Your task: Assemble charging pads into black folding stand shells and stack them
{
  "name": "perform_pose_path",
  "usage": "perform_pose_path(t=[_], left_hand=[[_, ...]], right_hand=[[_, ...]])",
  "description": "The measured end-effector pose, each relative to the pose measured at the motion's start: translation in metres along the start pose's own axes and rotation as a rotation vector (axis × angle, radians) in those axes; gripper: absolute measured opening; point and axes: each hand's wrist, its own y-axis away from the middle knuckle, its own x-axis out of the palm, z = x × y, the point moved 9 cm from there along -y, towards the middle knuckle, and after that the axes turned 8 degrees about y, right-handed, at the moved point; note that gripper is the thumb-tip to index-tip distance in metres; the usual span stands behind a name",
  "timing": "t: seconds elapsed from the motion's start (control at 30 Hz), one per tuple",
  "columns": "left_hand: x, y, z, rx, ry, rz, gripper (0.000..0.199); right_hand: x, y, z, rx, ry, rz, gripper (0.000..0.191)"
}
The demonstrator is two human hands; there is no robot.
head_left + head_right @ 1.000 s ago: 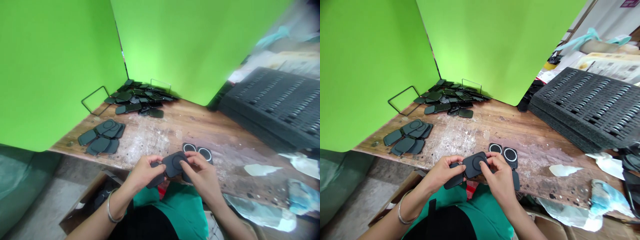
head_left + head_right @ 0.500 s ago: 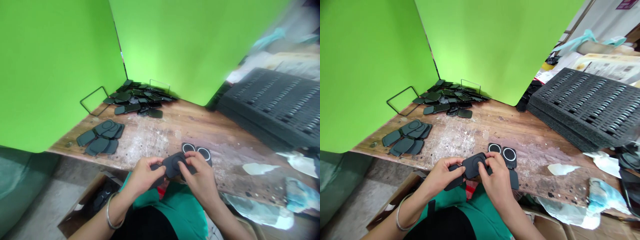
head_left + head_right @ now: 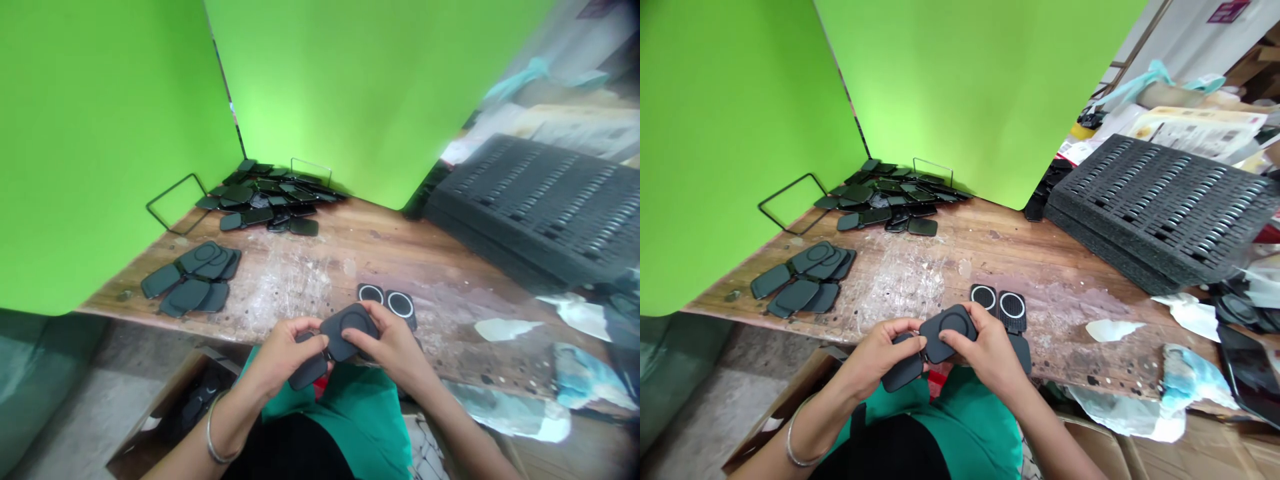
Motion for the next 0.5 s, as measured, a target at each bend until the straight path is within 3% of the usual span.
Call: perform_pose_path(t=[0.07, 0.13, 0.23, 0.3, 0.4, 0.5], left_hand=[[0.007, -0.001, 0.0, 0.04, -0.039, 0.054, 0.036], [0.015, 0.0, 0.002, 0.094, -0.106, 0.091, 0.035], [0.02, -0.002, 0.008, 0.157, -0.21, 0.054, 0.028], [0.016, -0.006, 0.01, 0.201, -0.274, 0.0, 0.034], [-0.019, -0.008, -0.01, 0.316, -0.454, -0.203, 0.048], [-0.076, 0.015, -0.059, 0.458, -0.705, -0.55, 0.048]], right_hand=[[0.003, 0.0, 0.0, 0.013, -0.104, -0.027, 0.027], [0.002, -0.001, 0.0, 0.011, -0.07, -0.081, 0.034], [0.001, -0.004, -0.006, 0.033, -0.027, -0.141, 0.047], [0.003, -0.004, -0.023, 0.155, -0.087, -0.126, 0.05], [0.006, 0.0, -0.051, 0.346, -0.217, -0.061, 0.058], [-0.016, 0.007, -0.057, 0.324, -0.297, -0.072, 0.066]])
